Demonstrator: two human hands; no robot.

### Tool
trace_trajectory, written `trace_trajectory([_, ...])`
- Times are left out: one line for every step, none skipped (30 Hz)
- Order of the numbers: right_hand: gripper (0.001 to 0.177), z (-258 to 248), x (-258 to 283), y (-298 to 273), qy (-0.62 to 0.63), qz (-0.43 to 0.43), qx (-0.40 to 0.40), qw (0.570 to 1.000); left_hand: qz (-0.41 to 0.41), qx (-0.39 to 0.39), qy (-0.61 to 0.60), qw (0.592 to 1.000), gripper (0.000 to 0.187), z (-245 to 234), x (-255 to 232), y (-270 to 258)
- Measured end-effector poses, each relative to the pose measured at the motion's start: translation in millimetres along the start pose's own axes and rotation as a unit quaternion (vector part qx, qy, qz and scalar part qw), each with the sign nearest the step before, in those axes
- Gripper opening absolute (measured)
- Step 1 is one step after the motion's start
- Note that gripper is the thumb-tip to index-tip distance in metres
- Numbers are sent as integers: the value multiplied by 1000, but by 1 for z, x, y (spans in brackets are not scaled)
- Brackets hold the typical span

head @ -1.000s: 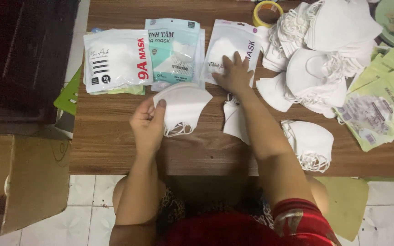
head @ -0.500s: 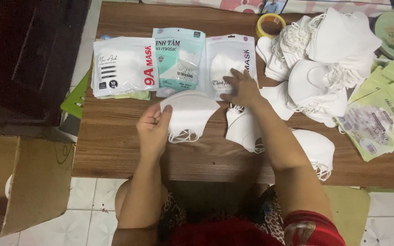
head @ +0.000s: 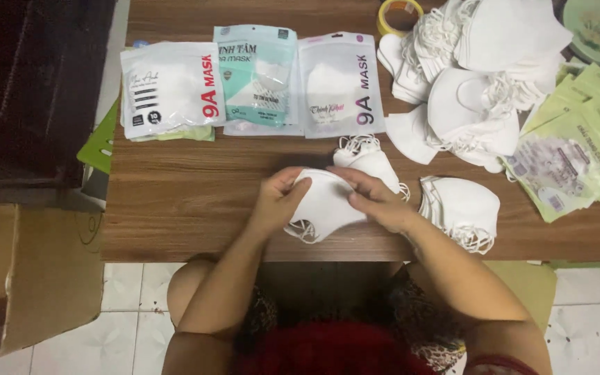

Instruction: The person is sorting and inserting white face masks into various types of plastic packaging bags.

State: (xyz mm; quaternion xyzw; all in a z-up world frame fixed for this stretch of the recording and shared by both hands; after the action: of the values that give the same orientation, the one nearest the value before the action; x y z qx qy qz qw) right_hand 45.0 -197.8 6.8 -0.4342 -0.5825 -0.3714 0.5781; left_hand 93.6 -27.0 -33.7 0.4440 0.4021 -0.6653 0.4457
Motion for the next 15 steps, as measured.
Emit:
trace_trajectory([77, 2, 1, 0, 2, 1, -2, 1000, -3, 1, 1, 1000, 21, -1, 3, 0])
trace_trajectory([67, 3, -3, -1, -37, 24, -15, 999, 4, 4, 11, 1000, 23, -1, 5, -1])
trace_trajectory([61, 3, -7, -3, -75, 46, -28, 996, 11, 7, 22, 1000, 25, -2, 8, -2])
trace_trajectory([61, 4, -16, -3, -71, 49, -30, 996, 6, 9, 24, 1000, 25, 2, -1, -6])
trace_trajectory([51, 2, -30, -4, -90, 83, -45, 991, 26, 57, 22, 998, 41, 15, -14, -10])
trace_trajectory([40, -1, -43, -5, -110, 115, -60, 985, 48, 105, 20, 993, 60, 28, -28, -13])
trace_trajectory([40, 0, -47, -7, -107, 117, -61, 986, 45, 107, 22, 993, 60, 27, -28, -17])
trace_trajectory([37, 0, -48, -7, -107, 115, -58, 986, 53, 121, 45, 990, 58, 29, -29, -20])
trace_trajectory([35, 1, -50, -7, -108, 113, -54, 986, 61, 135, 67, 987, 56, 31, -31, -23])
trace_trajectory([35, -3, -45, -7, -106, 113, -55, 986, 60, 135, 68, 987, 56, 27, -20, -21])
trace_trajectory([31, -5, -40, -7, -129, 114, -45, 984, 64, 139, 101, 983, 38, 24, -10, -19])
trace_trajectory([28, -7, -34, -5, -152, 114, -34, 981, 68, 143, 133, 978, 29, 21, 1, -17])
trace_trajectory([28, -16, -33, -3, -151, 115, -34, 981, 67, 143, 134, 978, 29, 18, 0, -15])
trace_trajectory([25, -34, -22, -1, -252, 80, -77, 961, 67, 97, 134, 984, 25, 6, -2, -11])
trace_trajectory([22, -49, -10, 0, -350, 44, -119, 928, 67, 51, 135, 987, 22, -6, -3, -8])
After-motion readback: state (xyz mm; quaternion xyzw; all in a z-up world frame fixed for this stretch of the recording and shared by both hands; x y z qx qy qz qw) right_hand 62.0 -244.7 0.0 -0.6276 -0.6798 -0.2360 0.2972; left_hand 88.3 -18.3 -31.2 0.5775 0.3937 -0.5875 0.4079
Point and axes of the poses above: each hand's wrist, its own y-axis towards the middle knuckle, its own z-axis out of the palm, x = y × z, the point moved 10 cm from there along y, towards the middle knuckle, and after that the axes turned 7 degrees about -y, right-handed, at the moved point
